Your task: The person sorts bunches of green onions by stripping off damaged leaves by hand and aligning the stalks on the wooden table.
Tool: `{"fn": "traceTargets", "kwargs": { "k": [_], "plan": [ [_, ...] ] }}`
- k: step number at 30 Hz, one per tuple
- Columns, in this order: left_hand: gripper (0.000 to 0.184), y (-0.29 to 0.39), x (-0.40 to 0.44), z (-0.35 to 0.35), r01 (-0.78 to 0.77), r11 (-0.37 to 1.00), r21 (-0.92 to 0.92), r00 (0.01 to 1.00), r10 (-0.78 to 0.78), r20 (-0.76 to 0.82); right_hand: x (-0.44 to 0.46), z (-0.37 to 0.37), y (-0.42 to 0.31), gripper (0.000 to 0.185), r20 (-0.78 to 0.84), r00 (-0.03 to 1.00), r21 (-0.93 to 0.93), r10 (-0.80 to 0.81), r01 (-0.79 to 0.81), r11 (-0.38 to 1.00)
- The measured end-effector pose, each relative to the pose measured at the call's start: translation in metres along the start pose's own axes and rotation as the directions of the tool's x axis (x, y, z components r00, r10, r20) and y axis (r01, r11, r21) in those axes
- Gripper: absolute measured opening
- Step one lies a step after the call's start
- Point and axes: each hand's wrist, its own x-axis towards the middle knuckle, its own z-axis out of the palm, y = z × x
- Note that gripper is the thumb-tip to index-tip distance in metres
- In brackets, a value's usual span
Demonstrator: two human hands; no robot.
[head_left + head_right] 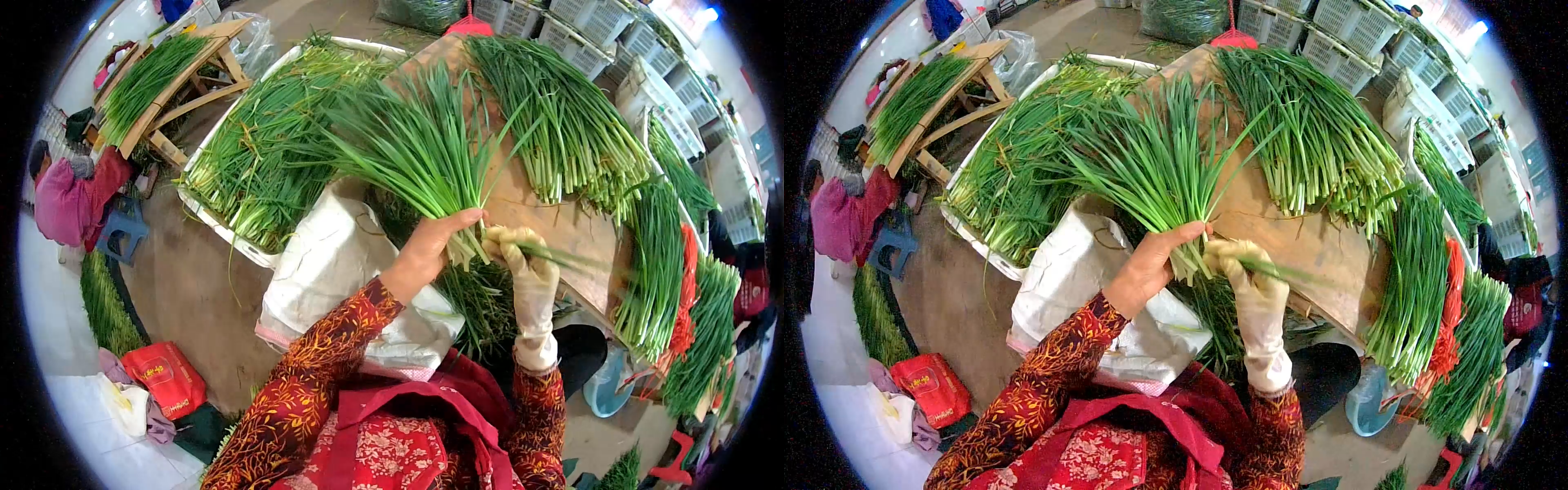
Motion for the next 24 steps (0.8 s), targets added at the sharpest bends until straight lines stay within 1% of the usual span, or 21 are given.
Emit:
{"fn": "traceTargets", "kwargs": {
  "k": [1,3,4,6,7,8,9,10,11,12,13,14,16,17,18,19,20,21,22,24],
  "plan": [
    [0.024,0.002,0.0,-0.002,-0.002,1.0,-0.002,1.0,0.002,-0.003,-0.008,-0.002,-0.002,0.008,0.004,1.0,0.0,0.002,-0.002,1.0],
    [0.024,0.006,0.0,-0.005,0.097,0.994,-0.042,0.993,-0.093,0.077,-0.03,-0.008,-0.006,0.009,-0.055,0.997,-0.02,-0.062,0.061,0.998],
    [0.024,0.008,0.0,-0.005,0.097,0.994,-0.043,0.993,-0.094,0.075,-0.042,-0.013,-0.005,0.008,-0.078,0.995,0.004,-0.057,0.058,0.998],
    [0.025,0.016,0.001,-0.006,0.059,0.994,-0.097,0.998,-0.057,0.024,-0.069,-0.023,-0.011,0.008,-0.076,0.99,0.143,0.122,-0.11,0.984],
    [0.026,0.021,0.003,-0.012,0.049,0.991,-0.125,0.998,-0.045,0.033,-0.077,-0.033,-0.01,0.009,0.026,0.963,0.068,0.269,-0.27,0.96],
    [0.025,0.03,0.002,-0.012,0.005,0.99,-0.138,1.0,-0.003,0.01,-0.085,-0.048,-0.006,0.009,0.115,0.904,-0.025,0.412,-0.412,0.911],
    [0.023,0.037,0.001,-0.01,-0.055,0.988,-0.144,0.998,0.06,0.03,-0.092,-0.064,0.01,0.012,0.156,0.791,-0.316,0.592,-0.528,0.788],
    [0.022,0.042,0.0,-0.007,-0.109,0.983,-0.149,0.992,0.118,0.052,-0.097,-0.075,0.02,0.023,0.084,0.7,-0.773,0.709,-0.404,0.49],
    [0.022,0.045,-0.003,0.0,-0.107,0.984,-0.139,0.991,0.117,0.065,-0.1,-0.08,0.025,0.026,0.046,0.75,-0.925,0.66,-0.219,0.312],
    [0.022,0.045,-0.01,0.008,-0.169,0.977,-0.133,0.983,0.176,0.047,-0.1,-0.083,0.027,0.029,0.024,0.801,-0.996,0.598,-0.035,0.086],
    [0.023,0.045,-0.016,0.016,-0.229,0.965,-0.128,0.972,0.235,0.027,-0.087,-0.081,0.012,0.033,0.002,0.831,-0.918,0.557,-0.219,0.33],
    [0.023,0.043,-0.024,0.025,-0.225,0.966,-0.124,0.972,0.231,0.036,-0.079,-0.076,0.002,0.034,0.035,0.92,-0.724,0.39,-0.245,0.644],
    [0.026,0.039,-0.035,0.043,-0.281,0.949,-0.142,0.958,0.287,0.021,-0.058,-0.06,-0.027,0.035,-0.005,0.972,-0.443,0.236,-0.214,0.871],
    [0.027,0.035,-0.037,0.053,-0.358,0.924,-0.136,0.931,0.365,0.03,-0.05,-0.05,-0.037,0.035,-0.015,0.988,-0.298,0.151,-0.148,0.943],
    [0.028,0.034,-0.043,0.062,-0.345,0.929,-0.137,0.933,0.355,0.056,-0.043,-0.04,-0.043,0.035,-0.038,0.997,-0.147,0.065,-0.07,0.987],
    [0.028,0.026,-0.046,0.069,-0.325,0.936,-0.135,0.943,0.331,0.027,-0.039,-0.035,-0.048,0.037,-0.011,1.0,-0.055,0.004,-0.005,0.998],
    [0.028,0.015,-0.047,0.071,-0.301,0.944,-0.134,0.953,0.303,-0.003,-0.036,-0.029,-0.049,0.036,-0.012,0.998,0.007,-0.055,0.056,0.998],
    [0.028,-0.001,-0.045,0.065,-0.27,0.955,-0.125,0.961,0.275,0.021,-0.036,-0.025,-0.048,0.036,-0.029,0.999,-0.006,-0.036,0.036,0.999],
    [0.03,-0.014,-0.045,0.059,-0.119,0.983,-0.14,0.992,0.125,0.033,-0.038,-0.023,-0.046,0.036,-0.063,0.998,-0.025,-0.014,0.013,1.0],
    [0.035,-0.034,-0.057,0.061,0.078,0.992,-0.098,0.997,-0.08,-0.014,-0.043,-0.015,-0.038,0.035,-0.147,0.989,0.149,0.003,0.019,0.989]
  ]
}}
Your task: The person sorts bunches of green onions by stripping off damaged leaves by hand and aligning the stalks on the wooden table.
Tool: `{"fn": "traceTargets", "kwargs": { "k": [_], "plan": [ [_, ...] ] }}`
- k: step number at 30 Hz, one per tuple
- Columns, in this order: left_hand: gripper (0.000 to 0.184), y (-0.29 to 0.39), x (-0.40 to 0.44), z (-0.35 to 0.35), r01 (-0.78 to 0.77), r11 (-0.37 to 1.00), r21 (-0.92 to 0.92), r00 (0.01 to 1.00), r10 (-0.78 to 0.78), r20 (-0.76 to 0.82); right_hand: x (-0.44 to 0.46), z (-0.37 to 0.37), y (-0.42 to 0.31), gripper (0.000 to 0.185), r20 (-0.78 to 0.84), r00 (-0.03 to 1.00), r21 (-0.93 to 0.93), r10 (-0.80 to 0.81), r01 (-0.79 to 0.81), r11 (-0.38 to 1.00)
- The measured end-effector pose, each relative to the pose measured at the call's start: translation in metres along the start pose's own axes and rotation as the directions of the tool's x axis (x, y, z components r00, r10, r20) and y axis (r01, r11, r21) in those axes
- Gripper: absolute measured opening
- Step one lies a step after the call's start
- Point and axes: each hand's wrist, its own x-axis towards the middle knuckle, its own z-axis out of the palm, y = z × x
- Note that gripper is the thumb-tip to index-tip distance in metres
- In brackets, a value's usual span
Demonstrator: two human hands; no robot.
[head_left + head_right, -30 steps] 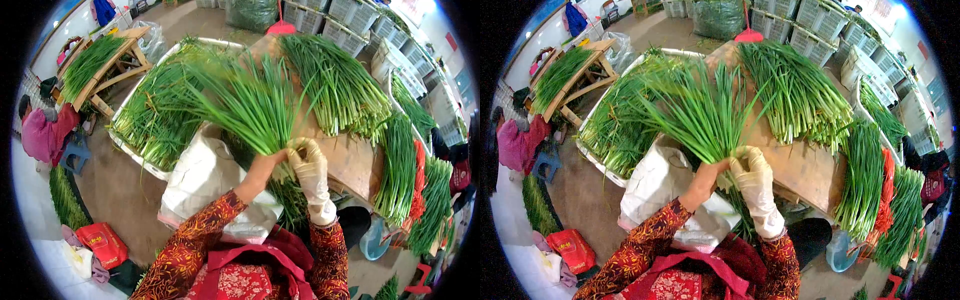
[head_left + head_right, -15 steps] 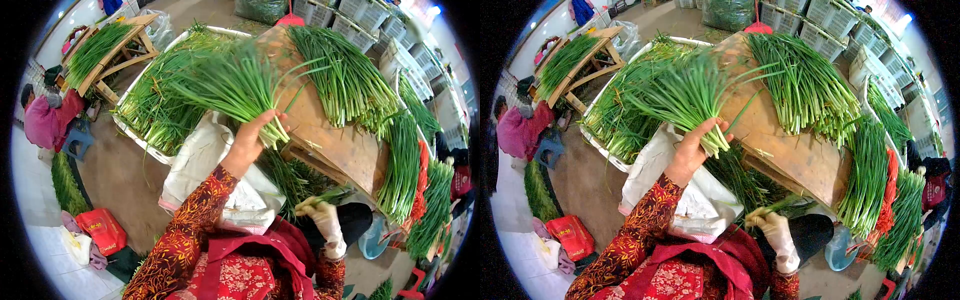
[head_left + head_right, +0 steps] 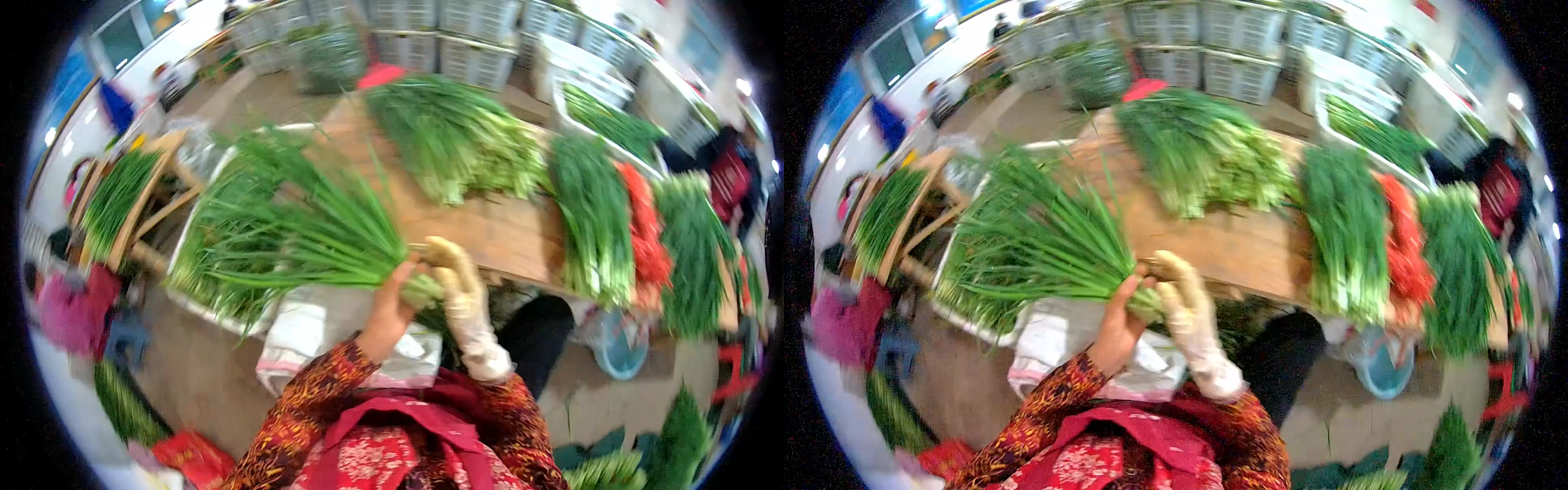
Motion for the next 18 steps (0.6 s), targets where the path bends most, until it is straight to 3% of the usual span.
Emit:
{"fn": "traceTargets", "kwargs": {
  "k": [2,4,5,8,9,13,14,16,17,18],
  "plan": [
    [0.035,-0.022,0.001,0.0,0.134,0.991,-0.028,0.99,-0.135,-0.043,-0.006,-0.008,0.023,0.035,-0.066,0.996,0.09,0.053,-0.047,0.995],
    [0.034,-0.038,0.005,-0.01,0.173,0.981,-0.091,0.982,-0.179,-0.06,-0.011,-0.013,0.043,0.034,-0.156,0.985,0.108,0.07,-0.053,0.993],
    [0.033,-0.044,0.007,-0.014,0.171,0.978,-0.12,0.984,-0.176,-0.031,-0.011,-0.015,0.047,0.03,-0.185,0.983,0.165,0.012,0.019,0.986],
    [0.032,-0.054,0.02,-0.018,0.182,0.973,-0.142,0.983,-0.176,0.054,-0.009,-0.025,0.054,0.029,-0.252,0.963,0.331,0.091,-0.003,0.944],
    [0.031,-0.055,0.02,-0.019,0.182,0.973,-0.139,0.98,-0.169,0.102,-0.007,-0.027,0.054,0.03,-0.267,0.962,0.258,0.06,0.011,0.966],
    [0.028,-0.047,0.02,0.003,0.232,0.969,-0.084,0.972,-0.228,0.05,0.006,-0.033,0.052,0.031,-0.271,0.962,0.095,0.02,0.006,0.995],
    [0.027,-0.045,0.022,0.006,0.235,0.969,-0.082,0.972,-0.233,0.039,0.012,-0.036,0.053,0.025,-0.246,0.969,0.168,0.014,0.028,0.985],
    [0.022,-0.042,0.031,-0.001,0.226,0.966,-0.127,0.951,-0.19,0.242,0.013,-0.052,0.038,0.03,-0.319,0.881,0.265,0.351,-0.272,0.925],
    [0.022,-0.038,0.029,0.003,0.181,0.973,-0.144,0.964,-0.146,0.224,0.008,-0.059,0.036,0.033,-0.341,0.939,0.122,0.049,-0.008,0.992],
    [0.023,-0.034,0.028,0.009,0.143,0.976,-0.163,0.971,-0.106,0.212,0.004,-0.068,0.029,0.033,-0.312,0.947,-0.038,-0.081,0.073,0.997]
  ]
}}
